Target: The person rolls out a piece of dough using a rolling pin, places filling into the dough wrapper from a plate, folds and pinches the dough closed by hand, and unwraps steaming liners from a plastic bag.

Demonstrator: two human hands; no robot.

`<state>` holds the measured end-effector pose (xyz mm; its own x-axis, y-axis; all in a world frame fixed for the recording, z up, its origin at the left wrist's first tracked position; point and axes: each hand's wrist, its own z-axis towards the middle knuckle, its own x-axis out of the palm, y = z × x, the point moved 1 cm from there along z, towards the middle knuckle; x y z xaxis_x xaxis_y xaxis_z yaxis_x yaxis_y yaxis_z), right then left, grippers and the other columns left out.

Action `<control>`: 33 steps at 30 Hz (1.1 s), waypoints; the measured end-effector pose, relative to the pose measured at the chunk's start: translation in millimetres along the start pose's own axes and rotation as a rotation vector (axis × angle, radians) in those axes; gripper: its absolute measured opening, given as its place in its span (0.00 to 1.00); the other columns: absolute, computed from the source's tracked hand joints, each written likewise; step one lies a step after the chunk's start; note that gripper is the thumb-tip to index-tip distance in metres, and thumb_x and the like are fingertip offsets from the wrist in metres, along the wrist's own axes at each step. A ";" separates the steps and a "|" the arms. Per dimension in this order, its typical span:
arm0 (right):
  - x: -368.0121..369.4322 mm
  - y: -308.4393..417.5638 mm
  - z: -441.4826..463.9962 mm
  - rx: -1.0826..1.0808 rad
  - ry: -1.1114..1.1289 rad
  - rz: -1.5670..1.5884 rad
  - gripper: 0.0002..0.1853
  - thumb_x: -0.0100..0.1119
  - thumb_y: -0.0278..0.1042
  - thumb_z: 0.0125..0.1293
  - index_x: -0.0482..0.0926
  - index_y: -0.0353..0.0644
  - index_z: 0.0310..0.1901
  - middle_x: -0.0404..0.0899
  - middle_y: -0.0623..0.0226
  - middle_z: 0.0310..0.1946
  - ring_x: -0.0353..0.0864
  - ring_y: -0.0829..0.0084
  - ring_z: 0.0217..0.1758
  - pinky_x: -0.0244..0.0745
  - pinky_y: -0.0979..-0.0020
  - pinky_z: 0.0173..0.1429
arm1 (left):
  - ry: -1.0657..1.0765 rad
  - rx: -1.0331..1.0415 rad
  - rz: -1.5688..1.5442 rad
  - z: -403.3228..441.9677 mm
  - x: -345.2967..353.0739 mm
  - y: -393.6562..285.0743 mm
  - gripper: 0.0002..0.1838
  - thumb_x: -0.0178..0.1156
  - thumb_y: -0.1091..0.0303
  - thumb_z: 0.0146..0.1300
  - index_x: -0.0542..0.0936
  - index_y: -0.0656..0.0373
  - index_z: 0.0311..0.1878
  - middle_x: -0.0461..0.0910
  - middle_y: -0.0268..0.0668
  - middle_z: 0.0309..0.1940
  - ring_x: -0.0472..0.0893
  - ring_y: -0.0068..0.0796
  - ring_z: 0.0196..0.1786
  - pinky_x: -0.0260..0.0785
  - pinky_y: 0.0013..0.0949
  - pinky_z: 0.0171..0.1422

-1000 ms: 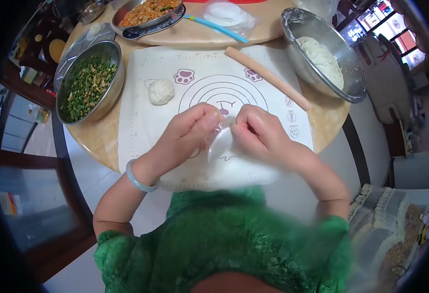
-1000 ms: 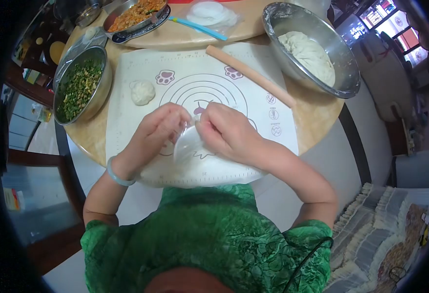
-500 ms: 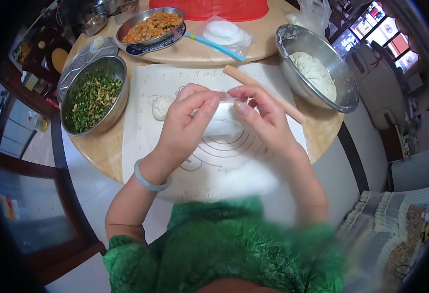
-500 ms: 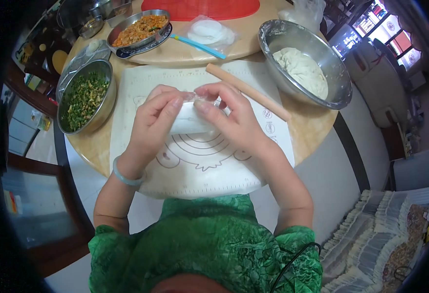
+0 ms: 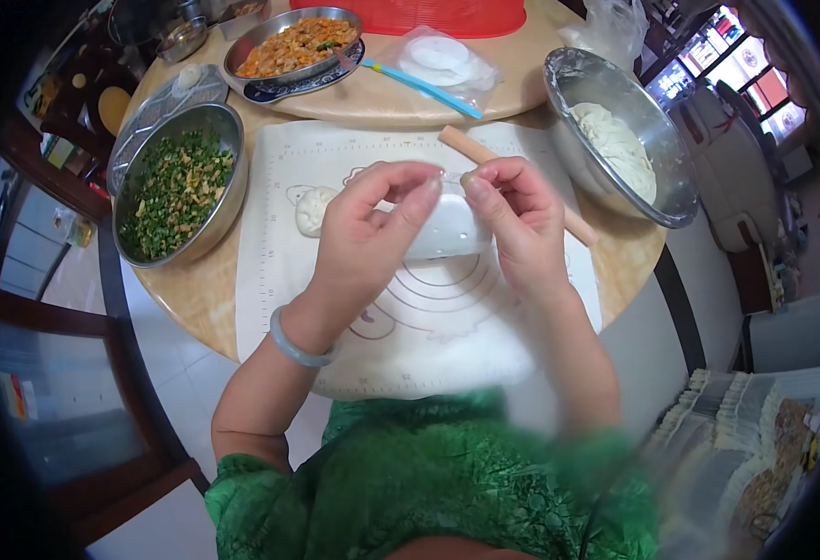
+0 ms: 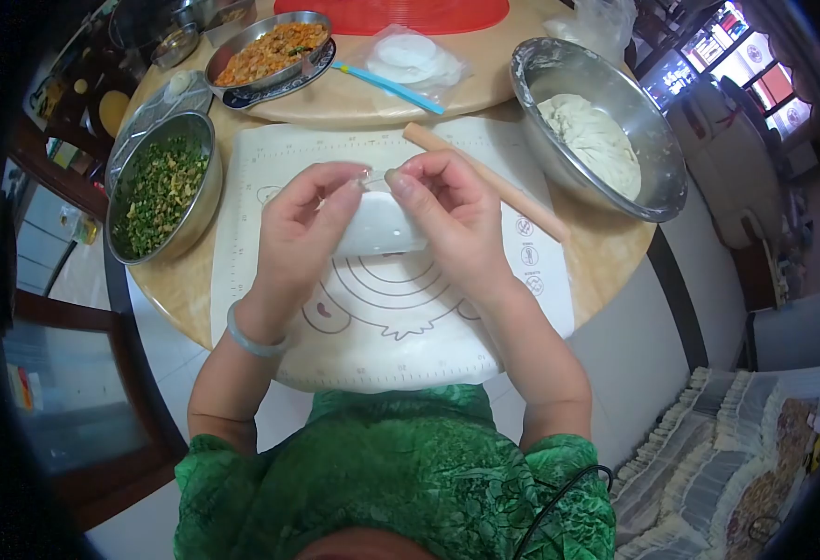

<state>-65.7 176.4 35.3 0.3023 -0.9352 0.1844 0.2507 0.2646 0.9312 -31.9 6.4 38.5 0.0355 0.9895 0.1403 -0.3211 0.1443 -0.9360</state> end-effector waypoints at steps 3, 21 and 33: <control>2.7 -0.2 -0.7 0.016 0.006 -0.010 0.07 0.63 0.30 0.71 0.78 0.39 0.45 0.80 0.75 0.38 0.75 0.86 0.41 0.71 0.80 0.47 | 0.025 0.018 0.031 1.7 -11.6 11.8 0.10 0.56 0.70 0.74 0.81 0.66 0.49 0.82 0.33 0.45 0.78 0.17 0.47 0.71 0.24 0.54; -15.6 -5.5 6.4 -0.001 -0.150 0.180 0.07 0.57 0.32 0.75 0.76 0.38 0.47 0.78 0.73 0.38 0.73 0.87 0.38 0.70 0.81 0.42 | 0.139 -0.354 -0.350 3.7 -7.3 4.8 0.19 0.58 0.68 0.73 0.74 0.69 0.61 0.82 0.39 0.48 0.81 0.25 0.50 0.80 0.32 0.50; -11.3 -3.8 5.9 0.147 0.030 -0.034 0.12 0.59 0.31 0.72 0.77 0.36 0.53 0.82 0.70 0.44 0.80 0.81 0.45 0.74 0.77 0.53 | 0.164 -0.247 -0.204 0.0 -9.6 14.7 0.13 0.61 0.70 0.70 0.79 0.68 0.53 0.83 0.35 0.43 0.82 0.20 0.45 0.77 0.25 0.49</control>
<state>-75.5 184.5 31.6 0.3243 -0.9348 0.1448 0.1247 0.1940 0.9730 -37.0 -1.0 23.4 0.2334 0.9257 0.2976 -0.0537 0.3179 -0.9466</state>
